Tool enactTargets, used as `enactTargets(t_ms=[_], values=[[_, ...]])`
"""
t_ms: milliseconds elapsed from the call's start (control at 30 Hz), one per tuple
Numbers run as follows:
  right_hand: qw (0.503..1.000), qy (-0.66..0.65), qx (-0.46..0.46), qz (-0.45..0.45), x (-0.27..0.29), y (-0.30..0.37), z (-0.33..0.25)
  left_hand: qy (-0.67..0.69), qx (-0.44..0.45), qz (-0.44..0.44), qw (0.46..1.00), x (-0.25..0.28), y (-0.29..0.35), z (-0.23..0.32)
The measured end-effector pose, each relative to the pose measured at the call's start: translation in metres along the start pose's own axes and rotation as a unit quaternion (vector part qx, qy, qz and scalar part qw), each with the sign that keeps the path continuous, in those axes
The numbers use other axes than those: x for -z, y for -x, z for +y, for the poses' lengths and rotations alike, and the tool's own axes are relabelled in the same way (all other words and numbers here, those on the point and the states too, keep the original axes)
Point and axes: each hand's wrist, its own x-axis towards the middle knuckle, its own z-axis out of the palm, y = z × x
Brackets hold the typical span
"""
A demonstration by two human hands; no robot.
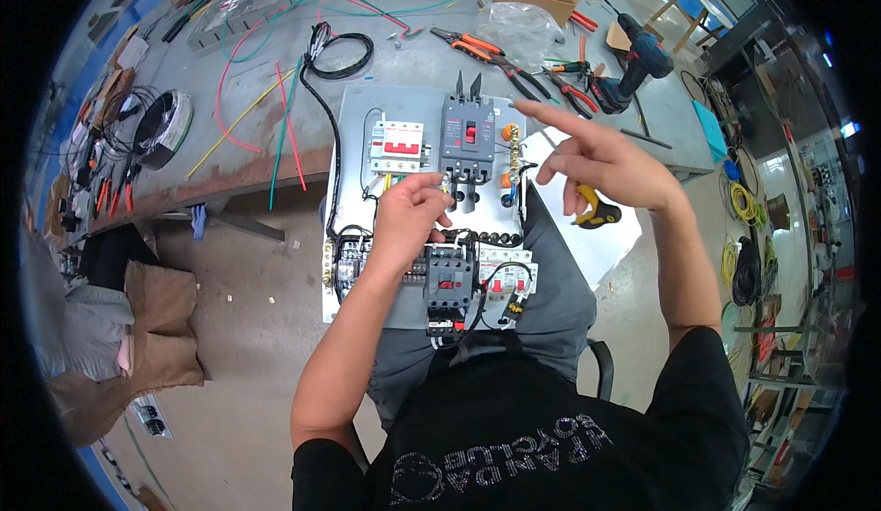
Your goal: The person strips insulation from several colored wires, twists the ends, and uses pliers to form looped terminals. They then insert the wires into an electrical panel and tighten the connections with a screwdriver.
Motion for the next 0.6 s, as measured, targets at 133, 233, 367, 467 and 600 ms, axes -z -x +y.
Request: enactTargets(t_ms=[133,233,367,467,600], values=[[0.973,-0.221,0.051,0.033,0.014,0.016,0.028,-0.022,0.004,-0.001,1.0,-0.002,-0.001,0.002],[0.864,-0.476,0.154,0.054,0.012,0.021,0.056,-0.03,0.006,-0.001,1.0,-0.004,-0.004,0.002],[0.855,-0.476,0.154,0.139,-0.017,0.021,0.081,-0.055,0.002,0.008,0.998,-0.001,-0.009,0.0],[0.866,-0.471,0.08,0.147,-0.037,0.004,0.095,-0.055,0.005,0.017,0.998,-0.005,-0.009,0.003],[0.961,-0.235,0.078,0.123,-0.052,-0.002,0.068,-0.074,-0.018,0.029,0.997,-0.006,-0.013,-0.004]])
